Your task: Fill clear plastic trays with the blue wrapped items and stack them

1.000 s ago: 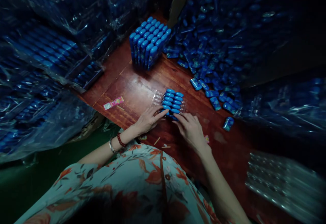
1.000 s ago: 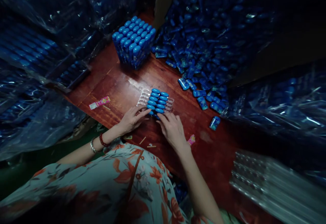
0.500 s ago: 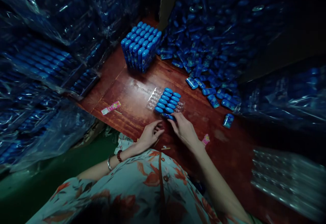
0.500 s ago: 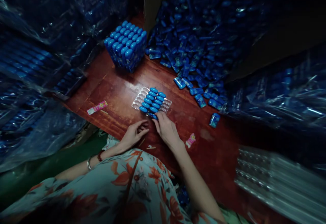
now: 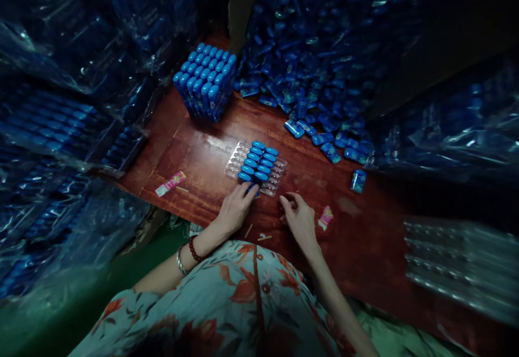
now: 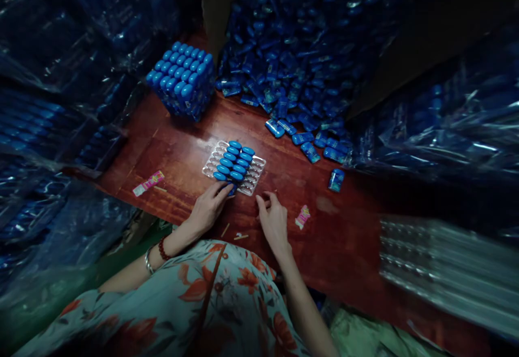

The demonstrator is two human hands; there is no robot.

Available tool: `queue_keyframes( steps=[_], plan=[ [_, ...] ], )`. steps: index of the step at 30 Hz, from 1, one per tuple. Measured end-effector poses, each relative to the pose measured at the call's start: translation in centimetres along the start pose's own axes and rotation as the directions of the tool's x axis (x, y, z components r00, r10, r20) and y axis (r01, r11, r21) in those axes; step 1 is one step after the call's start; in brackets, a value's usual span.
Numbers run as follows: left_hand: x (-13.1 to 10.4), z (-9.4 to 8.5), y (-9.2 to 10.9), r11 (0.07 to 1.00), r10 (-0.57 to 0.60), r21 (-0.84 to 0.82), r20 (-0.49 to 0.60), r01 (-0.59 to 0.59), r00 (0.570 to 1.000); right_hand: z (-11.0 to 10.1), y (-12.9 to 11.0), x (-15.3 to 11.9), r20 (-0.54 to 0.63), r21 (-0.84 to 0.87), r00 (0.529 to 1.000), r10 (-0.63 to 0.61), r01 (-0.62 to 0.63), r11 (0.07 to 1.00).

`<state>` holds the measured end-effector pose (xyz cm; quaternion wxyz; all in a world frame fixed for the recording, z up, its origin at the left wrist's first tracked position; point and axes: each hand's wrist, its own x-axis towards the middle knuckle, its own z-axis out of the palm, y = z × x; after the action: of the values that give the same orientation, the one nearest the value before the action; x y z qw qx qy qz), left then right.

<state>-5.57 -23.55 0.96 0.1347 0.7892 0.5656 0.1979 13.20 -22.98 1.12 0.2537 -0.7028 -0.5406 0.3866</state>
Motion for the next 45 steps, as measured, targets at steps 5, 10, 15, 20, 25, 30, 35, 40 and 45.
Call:
queue_keyframes(
  steps=[5, 10, 15, 20, 25, 30, 35, 40, 45],
  plan=[
    [-0.4, -0.8, -2.2, 0.985, 0.133, 0.089, 0.131, -0.146, 0.982, 2.4, 0.1, 1.3, 0.242, 0.308, 0.944, 0.226, -0.295, 0.904],
    [0.6, -2.4, -2.7, 0.933, 0.209, 0.208, 0.355, -0.294, 0.911, 3.0, -0.9, 2.5, 0.333, 0.325, 0.909, 0.252, -0.361, 0.874],
    [1.3, -3.4, -2.5, 0.883, 0.19, 0.272, 0.536, -0.381, 0.823, 3.0, -1.0, 2.2, 0.198, 0.246, 0.969, 0.149, -0.196, 0.949],
    [2.6, -4.2, -2.5, 0.831, 0.214, 0.297, 0.608, -0.47, 0.764, 3.3, -1.0, 2.7, 0.273, 0.301, 0.959, 0.076, -0.16, 0.94],
    [3.6, -4.7, -1.9, 0.793, 0.231, 0.313, 0.64, -0.523, 0.733, 3.4, -1.0, 2.7, 0.305, 0.395, 0.95, 0.061, -0.185, 0.9],
    [4.2, -4.9, -0.9, 0.761, 0.236, 0.319, 0.674, -0.565, 0.7, 3.4, -1.1, 2.3, 0.307, 0.441, 0.949, 0.077, -0.214, 0.872],
    [4.7, -4.5, -0.3, 0.724, 0.257, 0.326, 0.69, -0.608, 0.676, 3.4, -1.5, 2.1, 0.282, 0.419, 0.955, 0.094, -0.211, 0.883],
    [5.2, -4.2, 0.0, 0.701, 0.264, 0.34, 0.692, -0.626, 0.672, 3.3, -1.7, 2.0, 0.262, 0.376, 0.959, 0.104, -0.201, 0.905],
    [4.7, -4.5, -0.4, 0.725, 0.251, 0.344, 0.675, -0.597, 0.694, 3.5, -1.1, 1.6, 0.153, 0.314, 0.984, 0.093, -0.138, 0.939]
  ],
)
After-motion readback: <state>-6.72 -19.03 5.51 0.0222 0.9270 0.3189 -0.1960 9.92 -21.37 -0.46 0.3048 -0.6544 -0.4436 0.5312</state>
